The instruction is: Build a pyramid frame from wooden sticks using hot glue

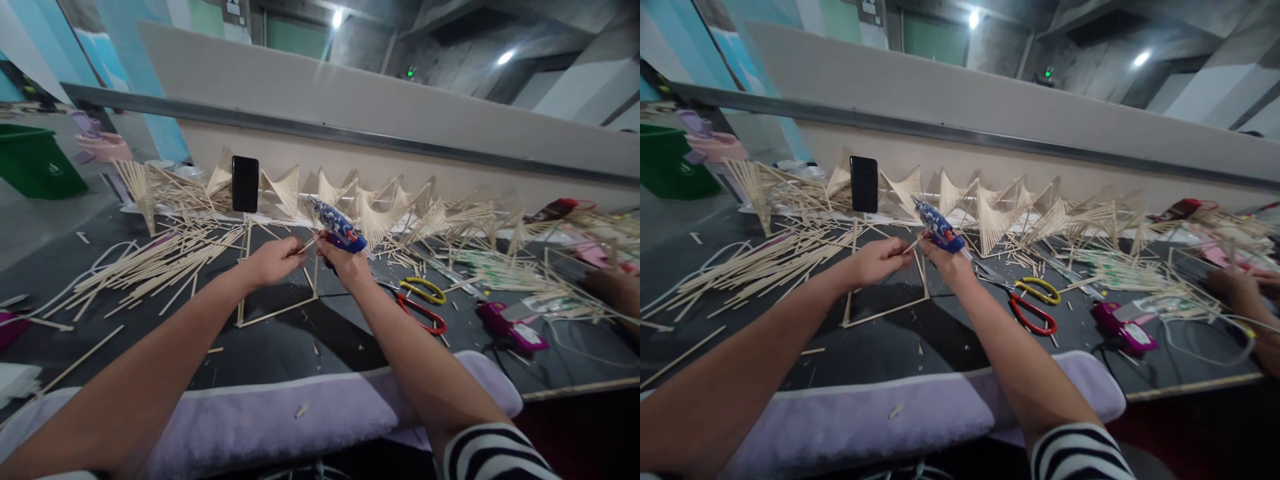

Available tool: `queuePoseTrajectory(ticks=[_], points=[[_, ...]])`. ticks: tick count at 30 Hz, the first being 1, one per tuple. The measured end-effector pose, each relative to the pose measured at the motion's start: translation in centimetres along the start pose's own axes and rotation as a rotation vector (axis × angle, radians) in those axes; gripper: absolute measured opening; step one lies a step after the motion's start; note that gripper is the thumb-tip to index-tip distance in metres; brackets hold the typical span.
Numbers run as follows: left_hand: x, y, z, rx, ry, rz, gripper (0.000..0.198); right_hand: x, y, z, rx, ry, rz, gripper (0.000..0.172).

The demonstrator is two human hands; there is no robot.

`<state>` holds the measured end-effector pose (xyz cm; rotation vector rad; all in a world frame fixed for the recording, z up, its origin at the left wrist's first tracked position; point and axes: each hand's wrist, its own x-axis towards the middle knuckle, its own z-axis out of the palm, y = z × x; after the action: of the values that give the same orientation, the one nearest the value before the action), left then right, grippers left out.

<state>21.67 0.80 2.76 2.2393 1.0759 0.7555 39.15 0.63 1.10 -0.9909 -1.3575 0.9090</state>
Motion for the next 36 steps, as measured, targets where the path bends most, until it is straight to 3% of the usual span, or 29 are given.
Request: queuePoseTrajectory(ticks=[3,8,15,26,31,36], points=[[-0.1,-0.1,-0.3,0.139,-0.051,0.033,0.026,0.0,-0.1,0.0,0.006,-0.018,0.0,0.031],[-0.2,0.3,-0.2,0.156,-0.062,0.007,0.038,0.0,-0.2,0.2,0.016,0.004,0.037,0.034],[-0.4,0.9,-0.2,-0.012,-0.029,-0.006,0.022,-0.4,-0.4,-0.1,-0.027,-0.042,0.006,0.035],[-0.6,1.5,-0.5,-0.006,-0.056,0.012,0.024,0.0,0.5,-0.2,0.017,-0.035,0.003,0.034],[-0.6,1.5,-0.5,-0.066,-0.014,-0.045,0.011,0.0,0.6,-0.2,0.021,-0.037,0.0,0.033],[-0.4,1.3,-0.1,-0.248,0.039,-0.132,0.037,-0.3,-0.1,-0.2,0.0,-0.029,0.004,0.032]])
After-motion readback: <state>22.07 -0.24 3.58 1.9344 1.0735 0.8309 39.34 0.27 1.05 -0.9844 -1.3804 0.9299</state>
